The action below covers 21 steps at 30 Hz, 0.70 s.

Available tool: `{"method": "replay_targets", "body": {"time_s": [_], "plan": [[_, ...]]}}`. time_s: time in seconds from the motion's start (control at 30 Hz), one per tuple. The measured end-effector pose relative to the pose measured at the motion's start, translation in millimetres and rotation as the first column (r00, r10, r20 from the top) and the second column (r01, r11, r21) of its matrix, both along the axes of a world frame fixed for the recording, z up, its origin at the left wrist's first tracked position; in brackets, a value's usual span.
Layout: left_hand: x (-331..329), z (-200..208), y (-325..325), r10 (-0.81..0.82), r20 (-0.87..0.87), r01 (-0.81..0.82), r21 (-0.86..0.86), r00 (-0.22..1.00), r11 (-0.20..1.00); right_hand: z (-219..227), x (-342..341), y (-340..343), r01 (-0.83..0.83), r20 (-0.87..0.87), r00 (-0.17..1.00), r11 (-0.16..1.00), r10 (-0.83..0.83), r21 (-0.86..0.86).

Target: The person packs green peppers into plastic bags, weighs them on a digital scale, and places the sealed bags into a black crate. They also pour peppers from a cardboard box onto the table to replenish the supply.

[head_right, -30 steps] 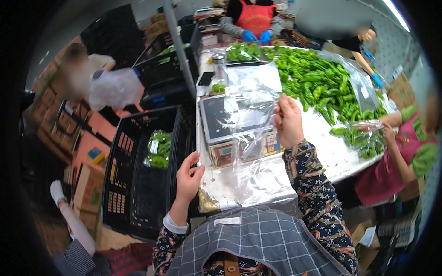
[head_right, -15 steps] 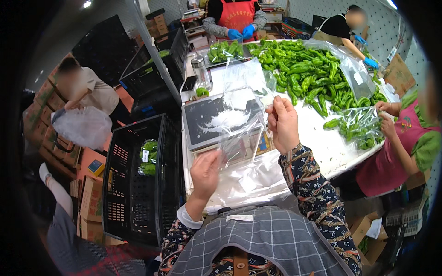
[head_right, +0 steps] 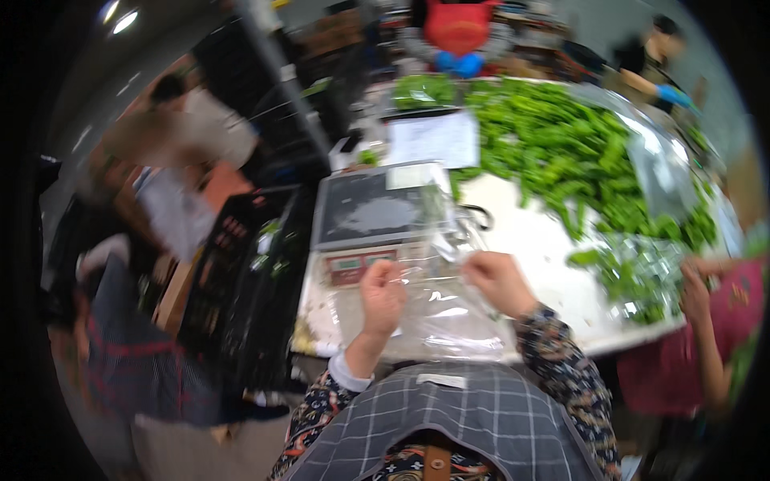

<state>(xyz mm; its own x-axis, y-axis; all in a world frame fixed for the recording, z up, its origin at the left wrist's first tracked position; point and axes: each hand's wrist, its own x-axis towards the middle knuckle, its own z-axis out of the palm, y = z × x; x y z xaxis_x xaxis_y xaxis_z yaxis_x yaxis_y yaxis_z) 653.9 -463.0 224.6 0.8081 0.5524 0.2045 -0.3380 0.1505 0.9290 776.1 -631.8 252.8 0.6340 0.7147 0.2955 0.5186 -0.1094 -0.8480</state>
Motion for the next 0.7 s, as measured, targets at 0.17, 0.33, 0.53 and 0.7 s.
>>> {"method": "replay_targets", "body": {"time_s": [0.17, 0.33, 0.53, 0.7], "plan": [[19.4, 6.0, -10.8, 0.474, 0.099, -0.274, 0.908, 0.875, 0.317, 5.7, 23.2, -40.0, 0.235, 0.222, 0.947, 0.972, -0.233, 0.019], [15.5, 27.2, -40.7, 0.455, 0.176, -0.134, 0.983, 0.873, -0.124, -1.0, -0.4, -14.0, -0.070, 0.255, 0.964, 0.997, 0.072, -0.016], [14.0, 45.4, -39.8, 0.505, 0.333, -0.288, 0.943, 0.796, -0.168, -8.3, 4.4, -23.2, -0.143, 0.194, 0.971, 0.990, 0.138, 0.008], [33.5, 32.0, -37.2, 0.415, -0.083, 0.044, 0.994, 0.906, 0.102, -6.9, -6.4, -45.9, -0.174, 0.176, 0.969, 0.985, 0.173, -0.012]]}}
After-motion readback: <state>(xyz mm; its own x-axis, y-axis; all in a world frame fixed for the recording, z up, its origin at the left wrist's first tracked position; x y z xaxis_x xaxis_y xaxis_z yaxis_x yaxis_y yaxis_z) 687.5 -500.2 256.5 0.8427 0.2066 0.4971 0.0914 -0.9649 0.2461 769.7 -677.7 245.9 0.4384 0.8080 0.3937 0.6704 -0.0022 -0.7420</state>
